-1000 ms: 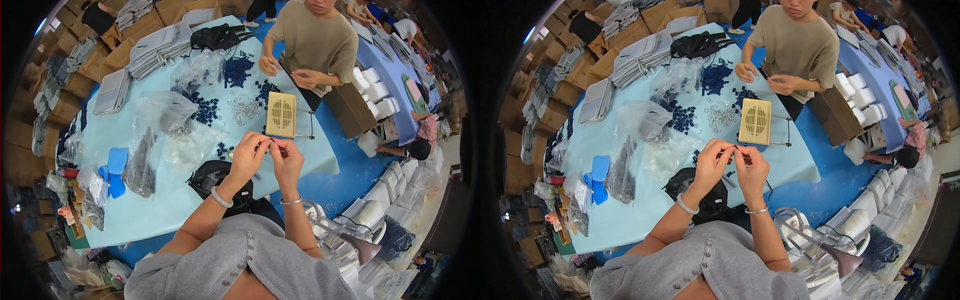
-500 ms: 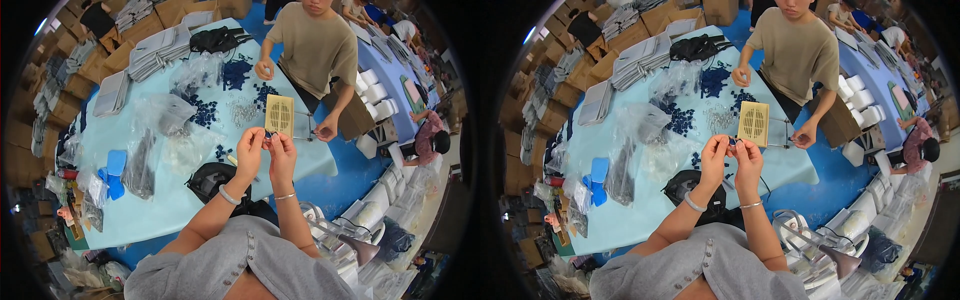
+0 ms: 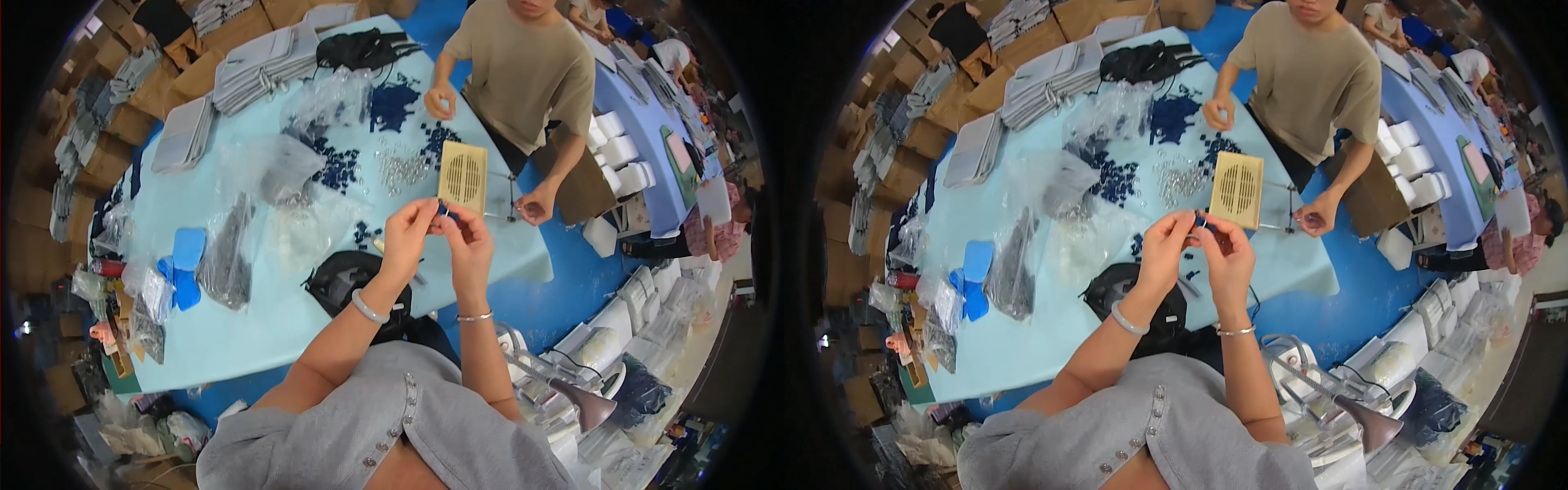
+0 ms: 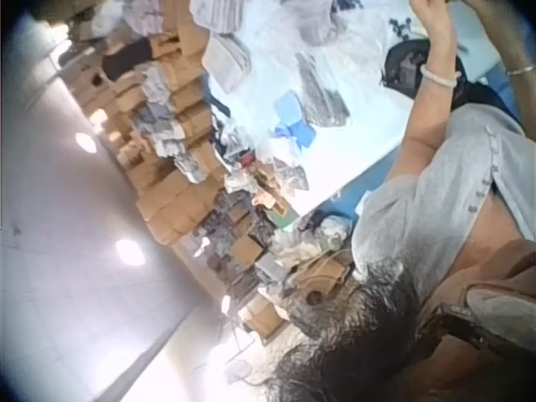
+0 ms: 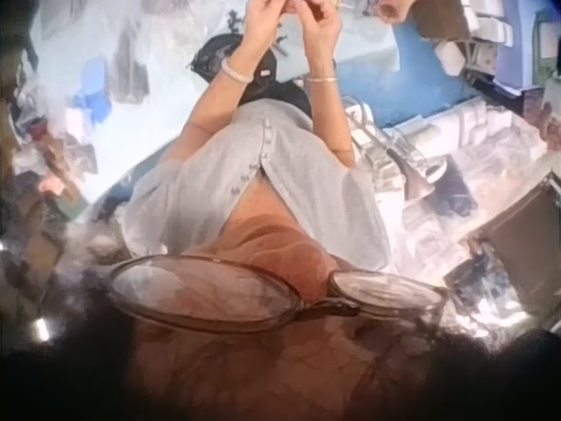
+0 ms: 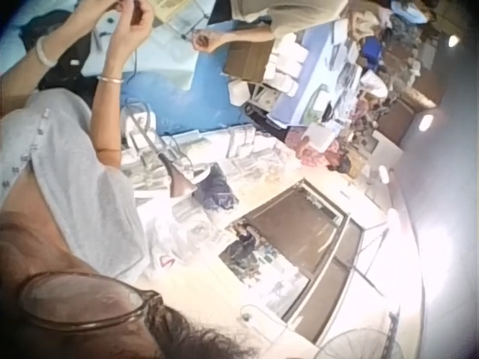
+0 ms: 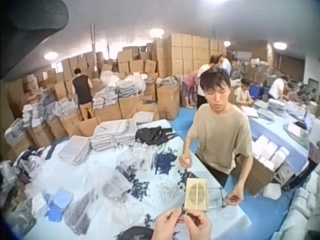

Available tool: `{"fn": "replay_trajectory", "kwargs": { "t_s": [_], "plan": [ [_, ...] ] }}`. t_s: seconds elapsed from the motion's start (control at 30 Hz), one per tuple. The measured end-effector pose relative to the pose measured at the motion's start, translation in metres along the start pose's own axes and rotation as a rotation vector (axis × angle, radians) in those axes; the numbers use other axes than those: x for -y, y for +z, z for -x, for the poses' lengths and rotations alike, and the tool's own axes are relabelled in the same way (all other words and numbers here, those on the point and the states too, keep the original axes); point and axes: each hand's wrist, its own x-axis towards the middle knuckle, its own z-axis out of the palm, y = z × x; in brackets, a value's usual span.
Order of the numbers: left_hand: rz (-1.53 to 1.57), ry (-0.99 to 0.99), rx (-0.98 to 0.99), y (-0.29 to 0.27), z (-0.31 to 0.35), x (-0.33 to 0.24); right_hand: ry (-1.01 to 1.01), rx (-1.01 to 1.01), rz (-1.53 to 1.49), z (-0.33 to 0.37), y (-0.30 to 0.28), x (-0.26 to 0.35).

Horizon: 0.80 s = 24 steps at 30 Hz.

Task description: Assembling small blue plastic components with metal clips by hand.

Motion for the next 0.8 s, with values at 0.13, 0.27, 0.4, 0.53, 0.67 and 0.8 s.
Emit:
{"fn": "replay_trajectory", "kwargs": {
  "t_s": [0.13, 0.27, 0.4, 0.53, 0.67, 0.8],
  "plan": [
    [0.034, -0.032, 0.083, -0.001, -0.003, -0.007, -0.024, -0.037, -0.028, -0.002, 0.001, 0.001],
    [0.12, -0.061, 0.103, 0.002, 0.003, -0.017, -0.05, -0.043, -0.006, 0.0, 0.002, 0.002],
    [0.001, 0.014, 0.077, 0.001, 0.004, -0.013, -0.066, -0.024, 0.035, 0.002, 0.003, 0.002],
    [0.004, 0.11, 0.082, -0.004, 0.0, -0.009, -0.104, 0.037, -0.014, 0.004, 0.01, 0.009],
    [-0.036, 0.112, 0.086, -0.003, 0.002, -0.014, -0.122, 0.042, -0.009, 0.001, 0.006, 0.006],
    [-0.015, 0.094, 0.059, -0.005, 0.006, -0.018, -0.34, 0.038, 0.293, 0.0, 0.003, 0.006]
  ]
}}
